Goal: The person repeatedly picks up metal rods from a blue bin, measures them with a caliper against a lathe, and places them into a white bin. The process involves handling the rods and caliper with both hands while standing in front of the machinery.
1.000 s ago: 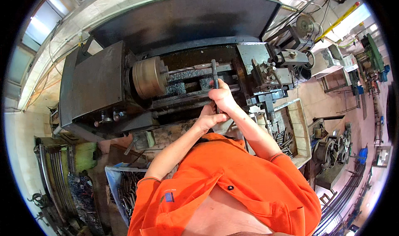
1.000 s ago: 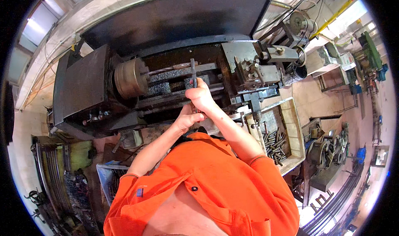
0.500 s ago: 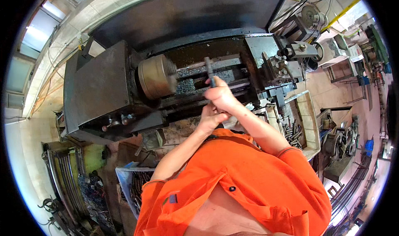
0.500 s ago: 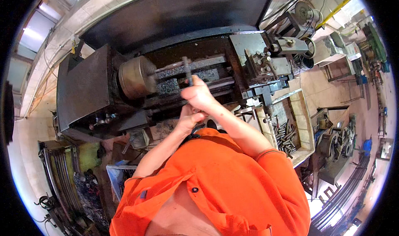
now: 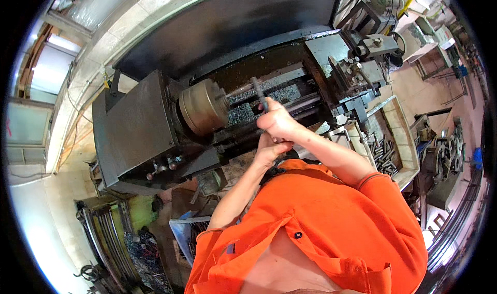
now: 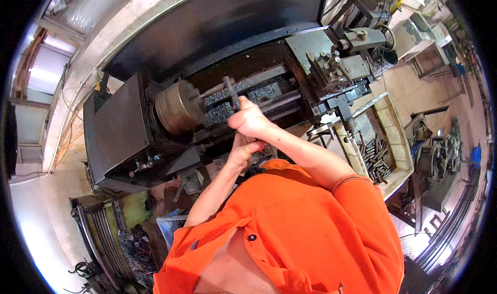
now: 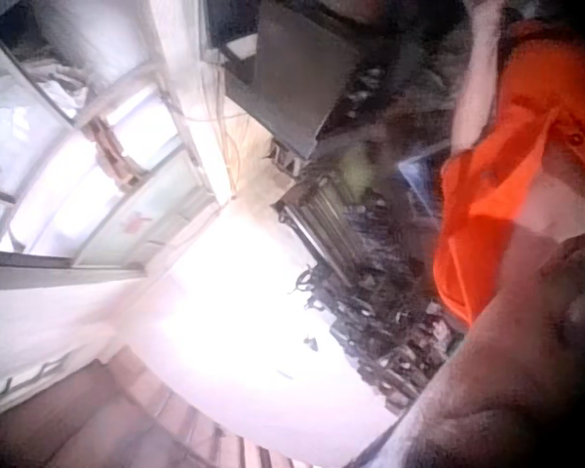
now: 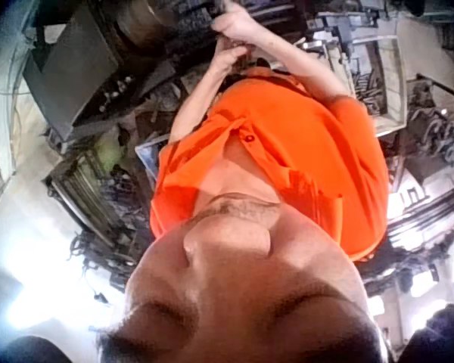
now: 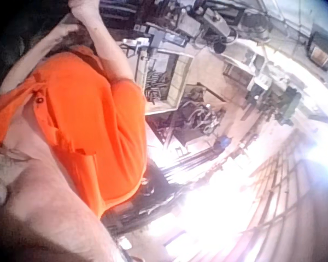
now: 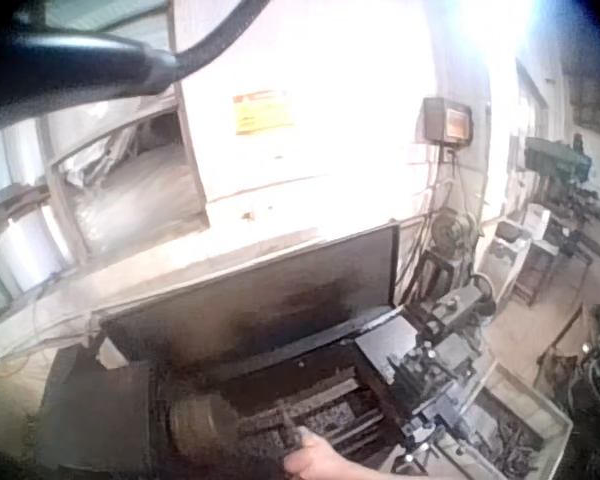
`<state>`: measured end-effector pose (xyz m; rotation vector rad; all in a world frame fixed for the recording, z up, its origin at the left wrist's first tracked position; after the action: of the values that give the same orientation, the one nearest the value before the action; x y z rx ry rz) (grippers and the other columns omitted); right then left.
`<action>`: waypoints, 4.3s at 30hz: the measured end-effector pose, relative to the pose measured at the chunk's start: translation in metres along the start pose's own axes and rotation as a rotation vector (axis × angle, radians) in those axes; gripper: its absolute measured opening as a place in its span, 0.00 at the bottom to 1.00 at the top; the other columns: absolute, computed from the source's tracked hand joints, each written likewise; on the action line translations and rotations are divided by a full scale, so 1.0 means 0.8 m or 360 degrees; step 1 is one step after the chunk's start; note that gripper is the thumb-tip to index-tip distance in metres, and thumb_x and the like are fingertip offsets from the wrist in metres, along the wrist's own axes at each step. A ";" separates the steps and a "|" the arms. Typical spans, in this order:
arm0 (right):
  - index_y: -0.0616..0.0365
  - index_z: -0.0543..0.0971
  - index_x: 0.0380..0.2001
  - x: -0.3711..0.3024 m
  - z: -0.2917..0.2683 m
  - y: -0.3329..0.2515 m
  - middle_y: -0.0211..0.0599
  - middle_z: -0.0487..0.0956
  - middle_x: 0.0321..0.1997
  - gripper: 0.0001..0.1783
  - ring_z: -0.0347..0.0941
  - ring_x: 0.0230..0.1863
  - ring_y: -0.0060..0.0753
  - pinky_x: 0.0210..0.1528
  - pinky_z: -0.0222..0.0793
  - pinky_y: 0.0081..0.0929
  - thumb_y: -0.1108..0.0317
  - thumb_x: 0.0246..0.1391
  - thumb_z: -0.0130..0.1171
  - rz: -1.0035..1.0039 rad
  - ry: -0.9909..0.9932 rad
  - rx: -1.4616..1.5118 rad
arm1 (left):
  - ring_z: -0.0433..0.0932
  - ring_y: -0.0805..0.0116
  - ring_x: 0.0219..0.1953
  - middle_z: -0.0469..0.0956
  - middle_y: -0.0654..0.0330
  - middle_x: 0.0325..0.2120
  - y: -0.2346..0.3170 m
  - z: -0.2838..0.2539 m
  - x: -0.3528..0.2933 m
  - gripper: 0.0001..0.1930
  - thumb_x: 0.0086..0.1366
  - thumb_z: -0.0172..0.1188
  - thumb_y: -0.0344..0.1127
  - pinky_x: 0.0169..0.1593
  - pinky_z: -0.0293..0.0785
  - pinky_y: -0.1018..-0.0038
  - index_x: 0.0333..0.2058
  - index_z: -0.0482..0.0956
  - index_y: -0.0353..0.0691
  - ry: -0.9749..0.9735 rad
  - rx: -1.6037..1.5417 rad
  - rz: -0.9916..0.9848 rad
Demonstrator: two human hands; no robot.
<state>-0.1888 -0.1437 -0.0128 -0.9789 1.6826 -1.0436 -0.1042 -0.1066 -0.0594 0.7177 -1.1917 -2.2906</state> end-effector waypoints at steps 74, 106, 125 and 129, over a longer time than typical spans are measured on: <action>0.60 0.68 0.30 -0.075 -0.062 0.042 0.30 0.67 0.23 0.12 0.63 0.29 0.22 0.29 0.63 0.23 0.75 0.35 0.51 -0.0321 0.0458 0.0674 | 0.73 0.76 0.30 0.73 0.65 0.27 -0.019 0.043 0.011 0.25 0.42 0.66 0.33 0.33 0.69 0.78 0.39 0.67 0.31 -0.0288 0.1069 0.0198; 0.66 0.71 0.30 -0.286 -0.253 0.335 0.31 0.67 0.14 0.22 0.51 0.08 0.15 0.08 0.49 0.13 0.58 0.55 0.33 0.0563 0.1067 0.2208 | 0.70 0.77 0.18 0.74 0.60 0.16 -0.016 -0.103 -0.127 0.14 0.62 0.53 0.36 0.24 0.66 0.78 0.29 0.78 0.29 0.0665 0.1288 -0.0069; 0.69 0.70 0.44 -0.193 -0.071 0.370 0.52 0.74 0.45 0.31 0.54 0.14 0.11 0.16 0.54 0.07 0.54 0.41 0.56 0.1310 -0.0369 0.1747 | 0.74 0.75 0.27 0.78 0.59 0.23 -0.153 -0.301 -0.650 0.14 0.48 0.54 0.27 0.33 0.69 0.79 0.35 0.77 0.29 0.2661 0.0762 -0.0064; 0.68 0.69 0.46 -0.181 -0.060 0.357 0.52 0.72 0.48 0.31 0.53 0.14 0.12 0.16 0.52 0.08 0.52 0.43 0.52 0.1379 -0.0140 0.1528 | 0.77 0.54 0.34 0.77 0.46 0.27 -0.143 -0.301 -0.613 0.18 0.44 0.58 0.36 0.39 0.72 0.66 0.36 0.78 0.37 0.2296 0.1428 -0.0699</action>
<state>-0.2389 0.0943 -0.2268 0.3137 1.0888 -0.9742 0.4025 0.1052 -0.1575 2.4781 -1.1703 -0.6892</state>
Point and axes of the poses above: each hand's wrist, its own x-axis towards the middle knuckle, its own z-axis out of the palm, y = z × x, the point moved 6 cm from there along x, towards the middle knuckle
